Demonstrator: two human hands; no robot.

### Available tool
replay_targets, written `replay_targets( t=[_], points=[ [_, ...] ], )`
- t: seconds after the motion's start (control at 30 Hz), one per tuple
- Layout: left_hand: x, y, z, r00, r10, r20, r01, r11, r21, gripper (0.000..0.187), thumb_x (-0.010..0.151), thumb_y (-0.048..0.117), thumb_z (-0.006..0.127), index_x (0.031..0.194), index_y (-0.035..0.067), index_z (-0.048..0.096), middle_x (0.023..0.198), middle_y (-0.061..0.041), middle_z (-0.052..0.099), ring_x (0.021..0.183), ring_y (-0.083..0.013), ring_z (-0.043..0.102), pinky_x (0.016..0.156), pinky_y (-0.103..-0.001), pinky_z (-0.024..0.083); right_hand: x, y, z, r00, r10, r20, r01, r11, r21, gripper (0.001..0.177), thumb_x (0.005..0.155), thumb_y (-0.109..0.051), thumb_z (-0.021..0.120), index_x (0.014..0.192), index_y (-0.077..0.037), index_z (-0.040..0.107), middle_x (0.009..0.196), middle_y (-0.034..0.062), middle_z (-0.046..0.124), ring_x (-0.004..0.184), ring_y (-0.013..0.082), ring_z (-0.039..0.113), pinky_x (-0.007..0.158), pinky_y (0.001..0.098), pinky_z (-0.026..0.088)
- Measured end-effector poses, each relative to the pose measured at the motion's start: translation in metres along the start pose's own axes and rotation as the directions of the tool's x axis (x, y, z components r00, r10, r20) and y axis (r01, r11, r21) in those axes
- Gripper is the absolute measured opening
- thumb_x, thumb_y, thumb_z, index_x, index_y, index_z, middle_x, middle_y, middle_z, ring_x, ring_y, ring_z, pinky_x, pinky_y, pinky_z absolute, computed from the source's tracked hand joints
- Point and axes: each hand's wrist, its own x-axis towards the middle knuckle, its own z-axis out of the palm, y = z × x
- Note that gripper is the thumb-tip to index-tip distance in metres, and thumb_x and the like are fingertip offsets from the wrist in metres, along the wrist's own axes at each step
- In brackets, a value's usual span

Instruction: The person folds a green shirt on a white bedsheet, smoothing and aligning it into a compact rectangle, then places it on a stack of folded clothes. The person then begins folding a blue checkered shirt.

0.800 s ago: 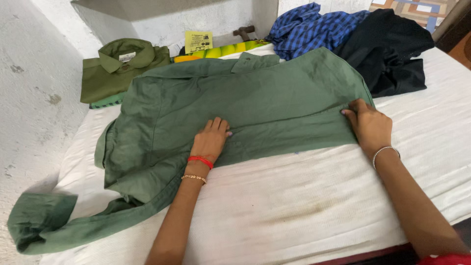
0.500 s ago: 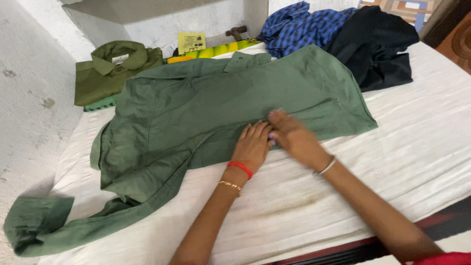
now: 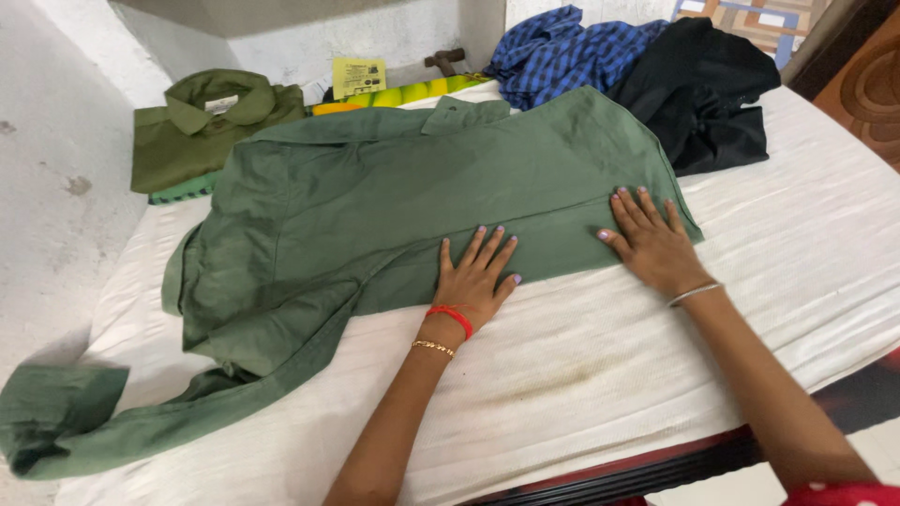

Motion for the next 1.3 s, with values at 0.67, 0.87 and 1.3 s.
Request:
replay_targets(
  t=[0.67, 0.87, 1.3],
  points=[
    [0.002, 0.000, 0.001, 1.000, -0.025, -0.014, 0.024, 0.998, -0.064, 0.063, 0.100, 0.055, 0.039, 0.156, 0.027, 0.035, 0.166, 0.002, 0.026, 0.154, -0.0193, 0.018, 0.120, -0.066, 0.007, -0.010, 0.006, 0.006, 1.000, 0.008, -0.030, -0.006, 0.999, 0.050, 0.077, 0.103, -0.060, 0.024, 0.160, -0.008, 0.027, 0.169, 0.0090, 0.023, 0.157, 0.0255, 0.015, 0.124, 0.0465, 0.016],
    [-0.030, -0.013, -0.030, 0.932, -0.134, -0.336, -0.014, 0.915, -0.404, 0.035, 0.104, 0.023, 0.054, 0.138, 0.019, 0.059, 0.139, -0.002, 0.062, 0.133, -0.0236, 0.055, 0.120, -0.047, 0.034, -0.013, -0.105, -0.020, 0.962, -0.143, -0.232, 0.166, 0.983, 0.079, 0.072, 0.107, -0.052, 0.038, 0.157, 0.000, 0.037, 0.157, 0.0213, 0.044, 0.153, 0.0363, 0.033, 0.120, 0.0507, 0.025],
    [-0.318, -0.149, -0.172, 0.671, -0.272, -0.690, 0.449, 0.889, 0.087, 0.036, 0.092, 0.019, 0.064, 0.127, 0.010, 0.065, 0.121, -0.010, 0.067, 0.115, -0.0313, 0.061, 0.105, -0.049, 0.042, -0.053, -0.450, -0.094, 0.747, -0.649, -0.143, 0.587, 0.543, 0.600, 0.055, 0.094, -0.037, 0.066, 0.142, -0.012, 0.059, 0.097, 0.0119, 0.068, 0.081, 0.0263, 0.070, 0.072, 0.0400, 0.056]
  ],
)
